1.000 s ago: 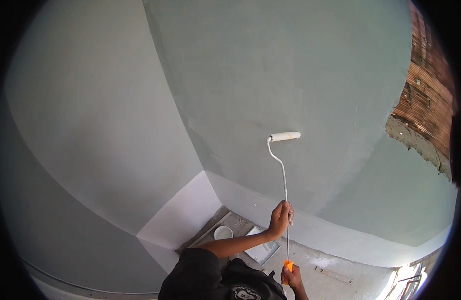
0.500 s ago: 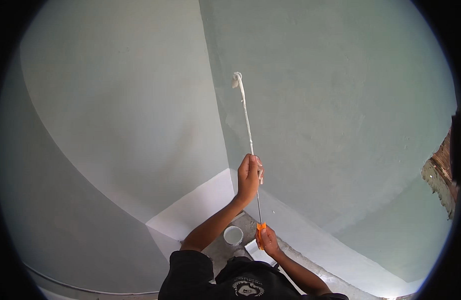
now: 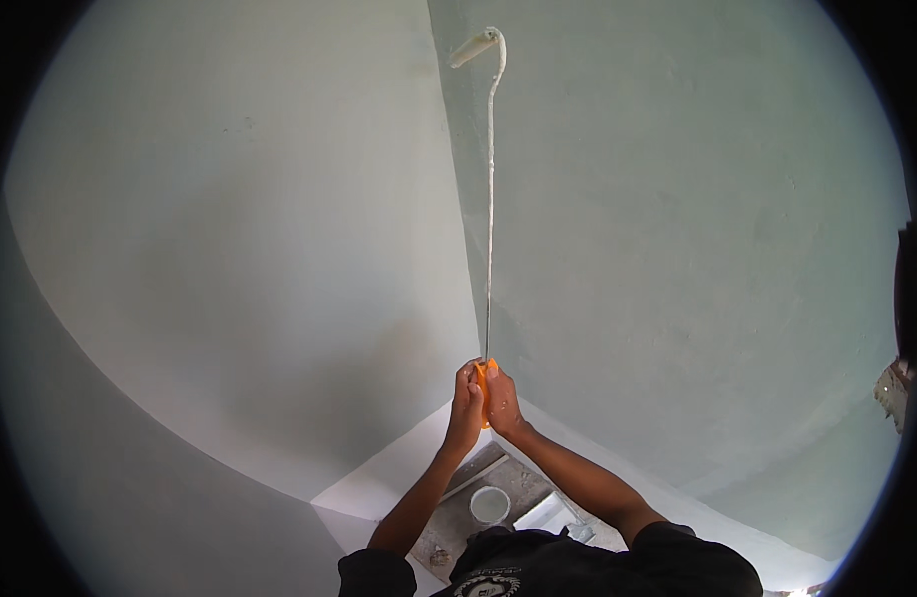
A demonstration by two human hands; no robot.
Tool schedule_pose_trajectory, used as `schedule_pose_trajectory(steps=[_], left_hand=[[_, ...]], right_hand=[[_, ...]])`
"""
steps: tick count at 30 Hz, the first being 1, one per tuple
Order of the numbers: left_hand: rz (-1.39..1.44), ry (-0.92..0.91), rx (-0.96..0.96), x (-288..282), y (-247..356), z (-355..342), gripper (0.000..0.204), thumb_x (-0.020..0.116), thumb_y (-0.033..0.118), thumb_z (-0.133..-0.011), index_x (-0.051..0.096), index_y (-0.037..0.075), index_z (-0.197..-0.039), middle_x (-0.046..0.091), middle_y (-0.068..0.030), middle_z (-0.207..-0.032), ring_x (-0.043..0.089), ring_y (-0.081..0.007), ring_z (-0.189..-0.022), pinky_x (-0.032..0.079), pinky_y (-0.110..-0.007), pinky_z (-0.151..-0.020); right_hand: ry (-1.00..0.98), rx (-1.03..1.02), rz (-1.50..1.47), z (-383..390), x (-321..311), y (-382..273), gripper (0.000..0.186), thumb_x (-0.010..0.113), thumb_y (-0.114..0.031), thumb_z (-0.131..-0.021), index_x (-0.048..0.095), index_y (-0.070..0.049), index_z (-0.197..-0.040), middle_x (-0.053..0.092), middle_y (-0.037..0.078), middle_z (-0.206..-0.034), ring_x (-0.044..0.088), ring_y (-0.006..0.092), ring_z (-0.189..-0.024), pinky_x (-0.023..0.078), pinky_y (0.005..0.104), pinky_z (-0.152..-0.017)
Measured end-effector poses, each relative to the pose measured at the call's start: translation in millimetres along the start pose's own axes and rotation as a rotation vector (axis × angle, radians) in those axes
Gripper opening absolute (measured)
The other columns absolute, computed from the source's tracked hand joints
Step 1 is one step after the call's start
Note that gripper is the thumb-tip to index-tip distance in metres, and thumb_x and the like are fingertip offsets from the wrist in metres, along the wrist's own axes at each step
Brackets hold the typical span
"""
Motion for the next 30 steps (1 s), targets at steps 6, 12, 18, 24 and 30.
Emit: schedule_pose_trajectory(steps=[6, 12, 18, 24, 30], left_hand=[[-0.423, 0.086, 0.011, -42, -8, -29, 0.045, 0.036, 0.031, -0.106, 0.035, 0.004, -0.141, 0.057, -0.0215, -0.121, 0.058, -0.0297, -0.113, 0.044, -0.038, -0.099], [-0.361, 0.021, -0.139, -138, -50, -18, 0.036, 0.04, 0.026, -0.103, 0.035, 0.007, -0.134, 0.06, -0.0101, -0.07, 0.062, -0.0231, -0.062, 0.047, -0.035, -0.06], [-0.418, -0.027, -0.134, -161, -76, -17, 0.036, 0.046, 0.036, -0.102, 0.057, 0.002, -0.105, 0.052, -0.004, -0.06, 0.052, -0.0144, -0.051, 0.041, -0.032, -0.052], [-0.254, -0.069, -0.18, -151, -73, -35, 0.048, 0.041, 0.048, -0.102, 0.055, 0.003, -0.089, 0.044, 0.0017, -0.056, 0.044, -0.0082, -0.046, 0.037, -0.027, -0.045], [-0.128, -0.152, -0.173, -126, -49, -103, 0.051, 0.038, 0.051, -0.103, 0.045, 0.008, -0.076, 0.041, 0.0025, -0.052, 0.04, -0.0075, -0.037, 0.033, -0.026, -0.035]], right_hand=[[0.034, -0.184, 0.272, -29, 26, 18, 0.04, 0.033, -0.031, -0.103, 0.059, -0.003, -0.091, 0.06, 0.01, -0.076, 0.057, 0.0248, -0.071, 0.042, 0.0394, -0.08], [0.096, -0.339, 0.594, -60, 62, -10, 0.024, 0.049, -0.026, -0.099, 0.066, -0.008, -0.098, 0.066, 0.005, -0.072, 0.062, 0.0193, -0.065, 0.043, 0.0362, -0.081], [0.015, -0.091, 0.452, -106, 68, -25, 0.036, 0.047, -0.032, -0.103, 0.065, -0.001, -0.095, 0.063, 0.007, -0.068, 0.058, 0.0121, -0.057, 0.044, 0.0282, -0.053], [-0.007, 0.069, 0.382, -119, 78, -16, 0.041, 0.048, -0.031, -0.103, 0.064, 0.0, -0.082, 0.057, 0.006, -0.058, 0.054, 0.0116, -0.05, 0.043, 0.0278, -0.052], [0.072, -0.01, 0.525, -186, 62, -61, 0.045, 0.048, -0.032, -0.103, 0.06, 0.001, -0.074, 0.052, 0.004, -0.053, 0.051, 0.0083, -0.049, 0.041, 0.0256, -0.048]])
Point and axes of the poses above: each hand's wrist, its own z-axis away from the middle knuckle, its own x-axis out of the palm, y = z × x, the point moved 5 cm from there along -z, towards the middle knuckle
